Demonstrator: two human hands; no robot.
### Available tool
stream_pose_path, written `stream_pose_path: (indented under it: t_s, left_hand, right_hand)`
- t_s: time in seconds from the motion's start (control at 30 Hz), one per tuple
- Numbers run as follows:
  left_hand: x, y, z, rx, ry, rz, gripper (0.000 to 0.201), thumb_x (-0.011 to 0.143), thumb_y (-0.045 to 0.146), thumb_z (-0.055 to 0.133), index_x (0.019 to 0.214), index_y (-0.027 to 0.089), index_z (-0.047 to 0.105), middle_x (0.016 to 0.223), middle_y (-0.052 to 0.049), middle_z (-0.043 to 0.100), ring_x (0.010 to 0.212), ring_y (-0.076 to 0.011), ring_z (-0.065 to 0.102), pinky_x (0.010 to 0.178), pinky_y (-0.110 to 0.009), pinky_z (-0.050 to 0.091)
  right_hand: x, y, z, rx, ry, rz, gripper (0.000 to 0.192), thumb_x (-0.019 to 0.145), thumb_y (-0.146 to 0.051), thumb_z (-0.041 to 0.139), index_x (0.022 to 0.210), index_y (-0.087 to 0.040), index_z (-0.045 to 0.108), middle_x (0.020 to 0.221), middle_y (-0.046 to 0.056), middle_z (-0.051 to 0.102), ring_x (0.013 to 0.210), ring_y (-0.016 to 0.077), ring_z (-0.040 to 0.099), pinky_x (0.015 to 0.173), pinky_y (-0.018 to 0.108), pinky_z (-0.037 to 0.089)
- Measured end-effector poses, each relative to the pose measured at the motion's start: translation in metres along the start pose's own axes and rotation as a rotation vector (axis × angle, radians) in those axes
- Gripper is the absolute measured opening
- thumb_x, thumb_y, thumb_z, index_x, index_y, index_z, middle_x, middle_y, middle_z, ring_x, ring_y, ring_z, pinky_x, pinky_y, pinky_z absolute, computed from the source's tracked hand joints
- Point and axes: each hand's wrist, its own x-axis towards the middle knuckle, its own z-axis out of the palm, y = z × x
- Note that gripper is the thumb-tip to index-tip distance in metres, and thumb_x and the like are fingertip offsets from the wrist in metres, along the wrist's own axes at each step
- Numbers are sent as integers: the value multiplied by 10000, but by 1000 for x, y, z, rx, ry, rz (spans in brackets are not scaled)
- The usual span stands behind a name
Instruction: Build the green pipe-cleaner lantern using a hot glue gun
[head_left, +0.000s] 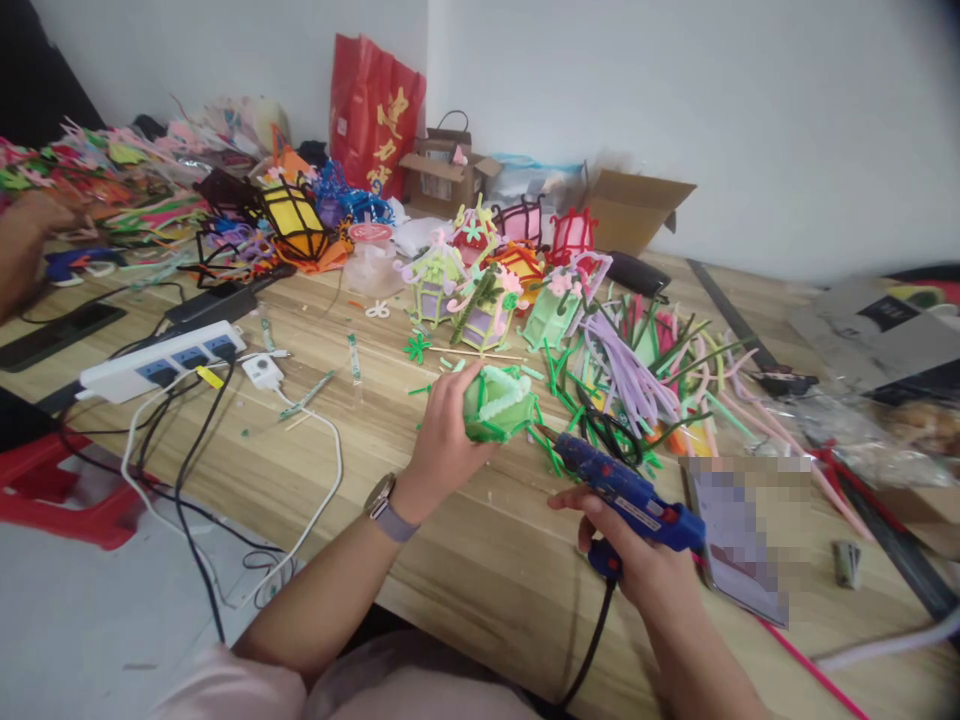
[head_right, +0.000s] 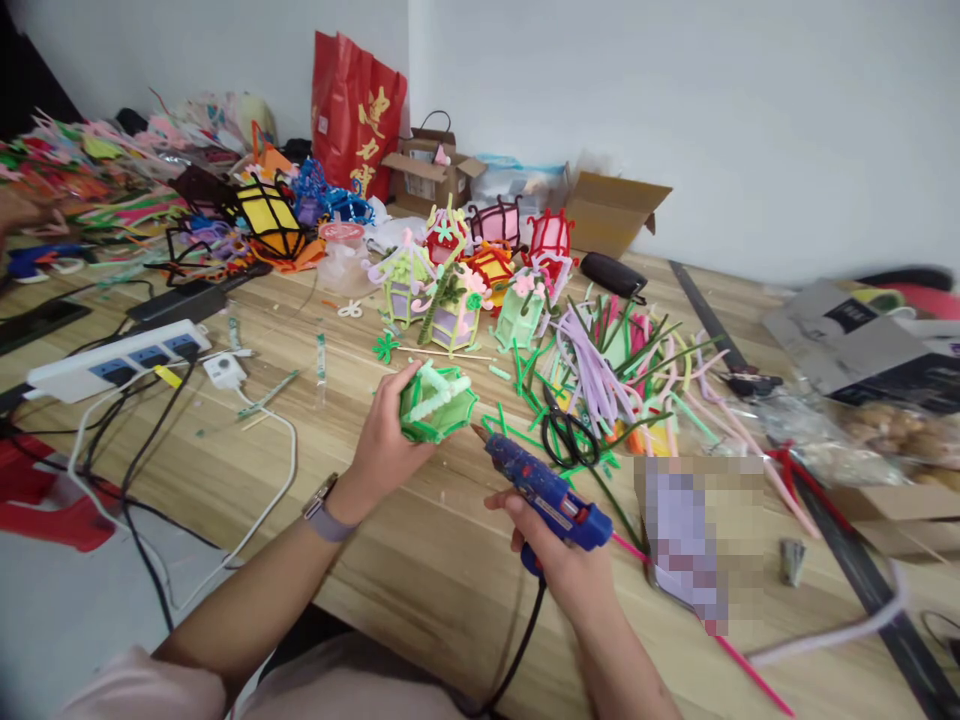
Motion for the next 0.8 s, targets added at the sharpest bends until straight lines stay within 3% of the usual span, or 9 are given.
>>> stream_pose_path:
  t_s: [0.37,0.8]
  left_hand:
    - [-1,-1,1,-27,2,-6,766,799,333,708,1433,210,297,1289,-151,528,1200,-286,515,1014,-439,435]
    - [-1,1,0,-39,0,-7,783,788,318,721,1434,215,290,1292,-146,525,1201,-283,514,1010,-432,442]
  right_hand:
    - [0,-3,1,7,-8,70,383,791,-554,643,735,-192,755,448,21,580,420,152,494,404,272,390]
    - [2,4,-2,4,-43,26,338,808,-501,638,714,-190,733,585,51,684,418,130,518,390,253,425]
